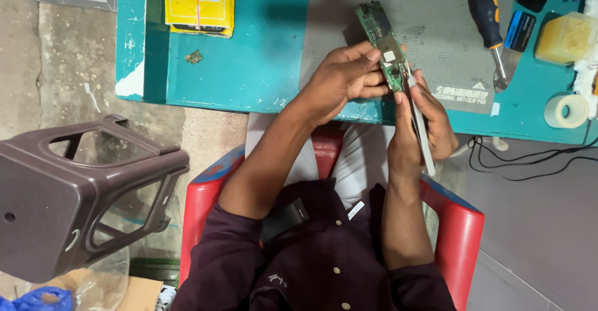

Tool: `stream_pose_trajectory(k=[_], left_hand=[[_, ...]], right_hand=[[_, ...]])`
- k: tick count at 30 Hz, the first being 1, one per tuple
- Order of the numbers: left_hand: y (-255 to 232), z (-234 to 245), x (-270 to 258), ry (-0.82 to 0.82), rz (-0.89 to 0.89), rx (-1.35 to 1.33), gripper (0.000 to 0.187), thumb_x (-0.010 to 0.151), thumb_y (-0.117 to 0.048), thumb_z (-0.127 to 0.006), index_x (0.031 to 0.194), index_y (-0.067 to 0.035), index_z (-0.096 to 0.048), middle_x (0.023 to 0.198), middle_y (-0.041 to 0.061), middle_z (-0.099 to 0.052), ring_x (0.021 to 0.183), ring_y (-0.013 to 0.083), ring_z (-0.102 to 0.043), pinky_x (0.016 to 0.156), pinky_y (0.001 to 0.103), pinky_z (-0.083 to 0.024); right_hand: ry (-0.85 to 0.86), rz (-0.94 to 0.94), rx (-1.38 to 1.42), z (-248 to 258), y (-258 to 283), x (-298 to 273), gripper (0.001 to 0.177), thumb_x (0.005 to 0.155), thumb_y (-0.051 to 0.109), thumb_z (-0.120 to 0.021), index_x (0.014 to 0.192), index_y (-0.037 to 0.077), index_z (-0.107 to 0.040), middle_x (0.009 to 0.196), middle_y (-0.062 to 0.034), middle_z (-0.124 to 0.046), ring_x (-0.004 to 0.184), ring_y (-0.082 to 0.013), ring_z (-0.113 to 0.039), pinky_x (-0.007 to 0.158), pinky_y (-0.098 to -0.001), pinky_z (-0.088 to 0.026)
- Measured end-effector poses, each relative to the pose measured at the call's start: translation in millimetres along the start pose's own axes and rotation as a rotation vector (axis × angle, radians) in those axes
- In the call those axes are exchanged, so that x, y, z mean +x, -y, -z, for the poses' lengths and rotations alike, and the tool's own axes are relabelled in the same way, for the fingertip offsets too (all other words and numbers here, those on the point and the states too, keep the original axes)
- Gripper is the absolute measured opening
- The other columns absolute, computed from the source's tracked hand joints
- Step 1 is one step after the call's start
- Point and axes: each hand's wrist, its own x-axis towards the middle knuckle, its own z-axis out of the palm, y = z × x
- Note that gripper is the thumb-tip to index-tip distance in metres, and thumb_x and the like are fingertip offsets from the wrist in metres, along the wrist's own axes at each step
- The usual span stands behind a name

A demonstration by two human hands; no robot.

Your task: The person sits at a workbench and uses tweezers to manipulate components on a small green circuit board. They carefully adjust and reposition small parts on the board's surface throughout the video.

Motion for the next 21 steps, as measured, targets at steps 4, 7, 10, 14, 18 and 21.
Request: stream_pose_trajectory(k=[4,7,10,14,18,21], left_hand=[[1,-2,-3,0.028,-0.046,-0.046,0.061,0.108,-0.033,-0.059,0.151,0.008,-0.044,0.153,0.017,-0.055,0.141,0.0351,-0.057,0.122,0.055,-0.047],[5,-4,-3,-0.016,-0.086,-0.033,0.061,0.105,-0.028,-0.065,0.151,0.007,-0.045,0.149,0.019,-0.059,0.141,0.0350,-0.057,0.121,0.054,-0.049],[6,-3,-4,-0.056,-0.138,-0.072,0.061,0.101,-0.016,-0.073,0.152,0.002,-0.046,0.143,0.020,-0.063,0.134,0.0293,-0.064,0.114,0.043,-0.057],[8,-1,-8,-0.075,-0.193,-0.022,0.054,0.099,0.002,-0.079,0.146,0.001,-0.054,0.138,0.018,-0.066,0.089,0.0098,-0.062,0.072,0.021,-0.050],[10,-3,-8,-0.096,-0.225,-0.020,0.053,0.094,0.006,-0.079,0.142,-0.003,-0.057,0.148,0.017,-0.064,0.089,0.0062,-0.063,0.064,0.020,-0.046],[7,-6,-7,-0.104,-0.219,-0.005,0.054,0.092,0.007,-0.079,0.139,-0.004,-0.055,0.152,0.017,-0.059,0.109,0.0126,-0.068,0.079,0.024,-0.054]], right_hand=[[-0.012,-0.022,0.075,1,-1,2,0.022,0.100,-0.014,-0.075,0.119,-0.008,-0.066,0.128,-0.0281,-0.070,0.128,-0.0343,-0.070,0.110,-0.0386,-0.059],[-0.021,-0.072,0.116,5,-4,-1,0.022,0.100,-0.014,-0.075,0.119,-0.009,-0.065,0.128,-0.0285,-0.070,0.125,-0.0321,-0.071,0.108,-0.0371,-0.059],[-0.067,-0.163,0.164,7,-8,2,0.022,0.100,-0.013,-0.075,0.119,-0.010,-0.065,0.126,-0.0291,-0.071,0.119,-0.0299,-0.073,0.108,-0.0359,-0.059],[-0.103,-0.197,0.285,13,-7,7,0.020,0.101,-0.012,-0.074,0.118,-0.010,-0.064,0.131,-0.0301,-0.069,0.119,-0.0298,-0.073,0.109,-0.0355,-0.061],[-0.093,-0.081,0.237,22,6,6,0.019,0.101,-0.013,-0.075,0.117,-0.010,-0.065,0.128,-0.0303,-0.070,0.119,-0.0310,-0.074,0.106,-0.0346,-0.062],[-0.041,0.008,0.159,22,18,5,0.020,0.100,-0.013,-0.077,0.116,-0.008,-0.066,0.123,-0.0271,-0.072,0.114,-0.0298,-0.075,0.105,-0.0352,-0.062]])
